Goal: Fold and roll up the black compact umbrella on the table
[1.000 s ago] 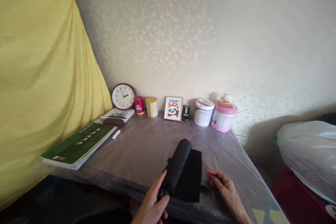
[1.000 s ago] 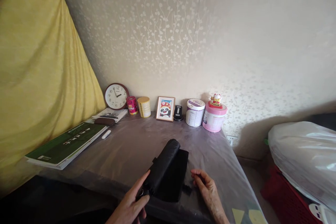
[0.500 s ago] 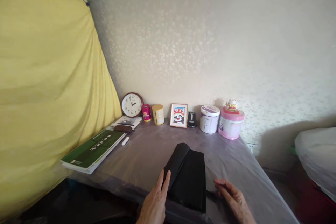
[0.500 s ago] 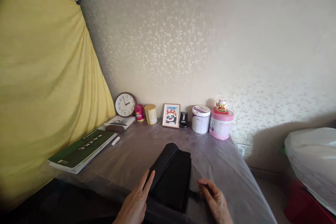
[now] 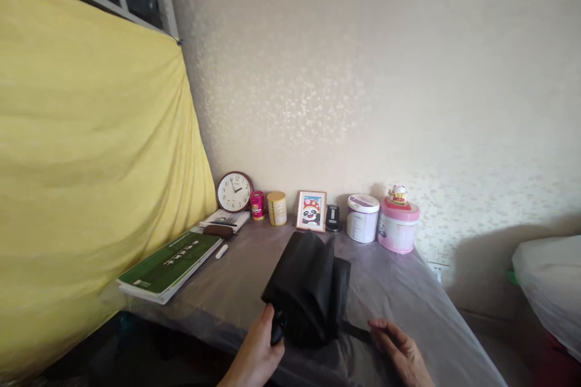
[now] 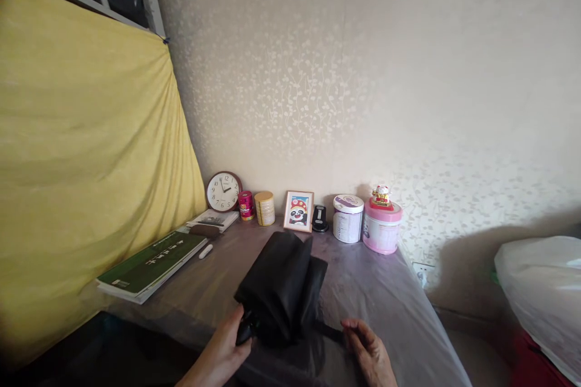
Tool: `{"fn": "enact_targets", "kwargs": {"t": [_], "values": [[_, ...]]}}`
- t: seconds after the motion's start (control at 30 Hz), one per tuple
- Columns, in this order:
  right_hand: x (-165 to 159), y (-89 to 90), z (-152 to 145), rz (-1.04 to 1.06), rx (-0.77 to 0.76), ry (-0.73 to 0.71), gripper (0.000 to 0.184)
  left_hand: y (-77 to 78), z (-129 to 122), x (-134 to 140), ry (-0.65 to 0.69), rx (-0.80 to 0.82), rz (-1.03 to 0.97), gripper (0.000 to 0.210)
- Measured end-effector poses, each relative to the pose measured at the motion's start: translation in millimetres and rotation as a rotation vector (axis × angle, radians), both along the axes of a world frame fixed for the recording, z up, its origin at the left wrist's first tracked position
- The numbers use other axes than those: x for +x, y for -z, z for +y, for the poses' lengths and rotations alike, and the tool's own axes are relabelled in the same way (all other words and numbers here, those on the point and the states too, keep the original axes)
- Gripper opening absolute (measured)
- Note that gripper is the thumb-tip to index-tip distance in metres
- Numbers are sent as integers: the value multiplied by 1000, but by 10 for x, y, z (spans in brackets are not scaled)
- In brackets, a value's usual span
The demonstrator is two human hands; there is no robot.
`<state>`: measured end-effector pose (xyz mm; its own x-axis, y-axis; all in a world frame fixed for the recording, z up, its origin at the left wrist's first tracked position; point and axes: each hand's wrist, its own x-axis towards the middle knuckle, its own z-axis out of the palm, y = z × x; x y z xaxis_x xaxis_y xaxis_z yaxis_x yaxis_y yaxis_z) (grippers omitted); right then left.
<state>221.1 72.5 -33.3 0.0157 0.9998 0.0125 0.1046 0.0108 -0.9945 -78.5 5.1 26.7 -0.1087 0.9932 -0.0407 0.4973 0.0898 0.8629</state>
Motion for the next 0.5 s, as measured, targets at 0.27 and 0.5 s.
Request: {"fn": "enact_targets", "kwargs": {"t": [0.27, 0.5], "values": [[-51, -195, -113, -27, 57, -53, 37, -63, -81, -5, 41, -6, -212, 62], [-102, -347, -113, -167, 120, -45, 37, -139, -200, 3, 82, 1, -389, 48]]}}
